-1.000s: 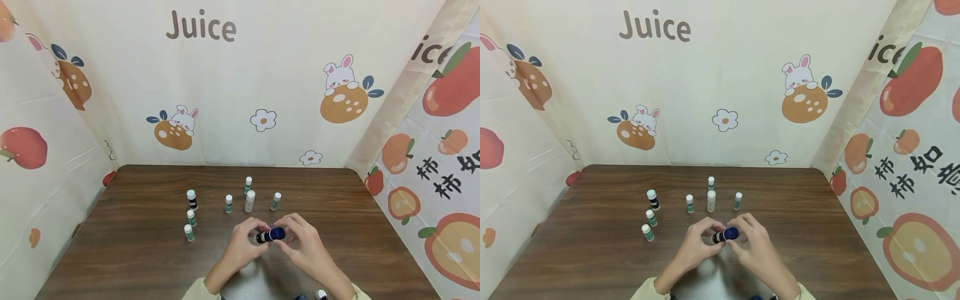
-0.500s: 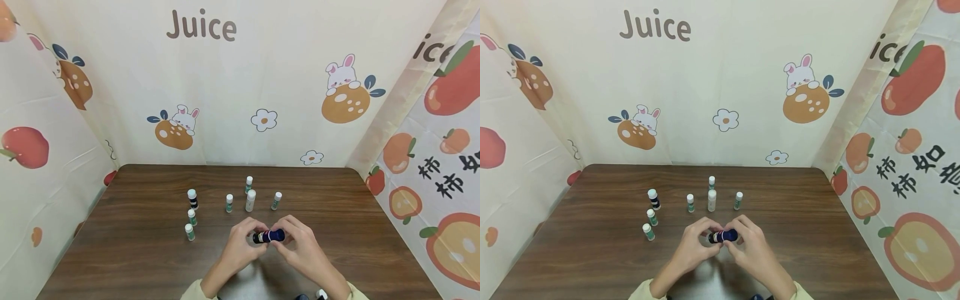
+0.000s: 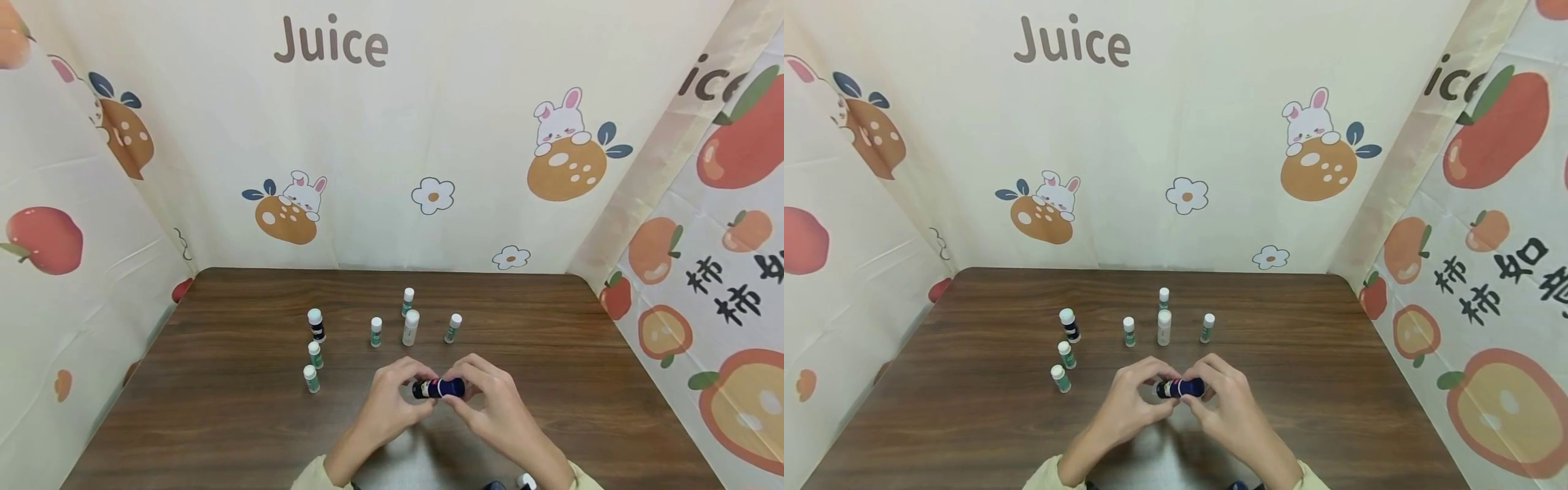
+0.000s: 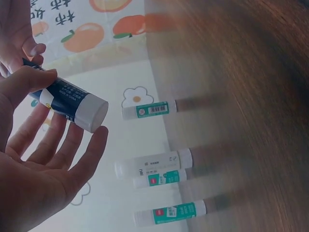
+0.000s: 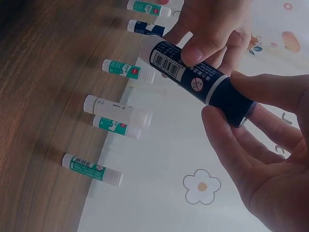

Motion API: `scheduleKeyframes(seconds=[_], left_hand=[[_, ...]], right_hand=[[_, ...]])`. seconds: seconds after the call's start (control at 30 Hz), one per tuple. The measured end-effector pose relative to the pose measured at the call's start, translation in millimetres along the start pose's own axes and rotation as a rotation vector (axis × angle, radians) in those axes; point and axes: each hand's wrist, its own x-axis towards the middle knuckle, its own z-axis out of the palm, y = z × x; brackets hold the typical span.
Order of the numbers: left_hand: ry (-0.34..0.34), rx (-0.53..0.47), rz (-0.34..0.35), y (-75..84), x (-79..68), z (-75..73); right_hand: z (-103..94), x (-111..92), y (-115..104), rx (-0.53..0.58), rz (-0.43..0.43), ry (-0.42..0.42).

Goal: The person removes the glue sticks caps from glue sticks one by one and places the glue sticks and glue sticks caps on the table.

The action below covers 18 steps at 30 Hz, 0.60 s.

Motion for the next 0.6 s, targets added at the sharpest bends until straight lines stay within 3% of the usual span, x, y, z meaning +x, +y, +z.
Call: scheduleKeyframes(seconds=[0.6], left_hand=[[-0.065,-0.009,0.018,-2.2,1.4,-5.6]], right_hand=[[2.5,-1.2,-1.3,0.016,-0.013,-0.025]])
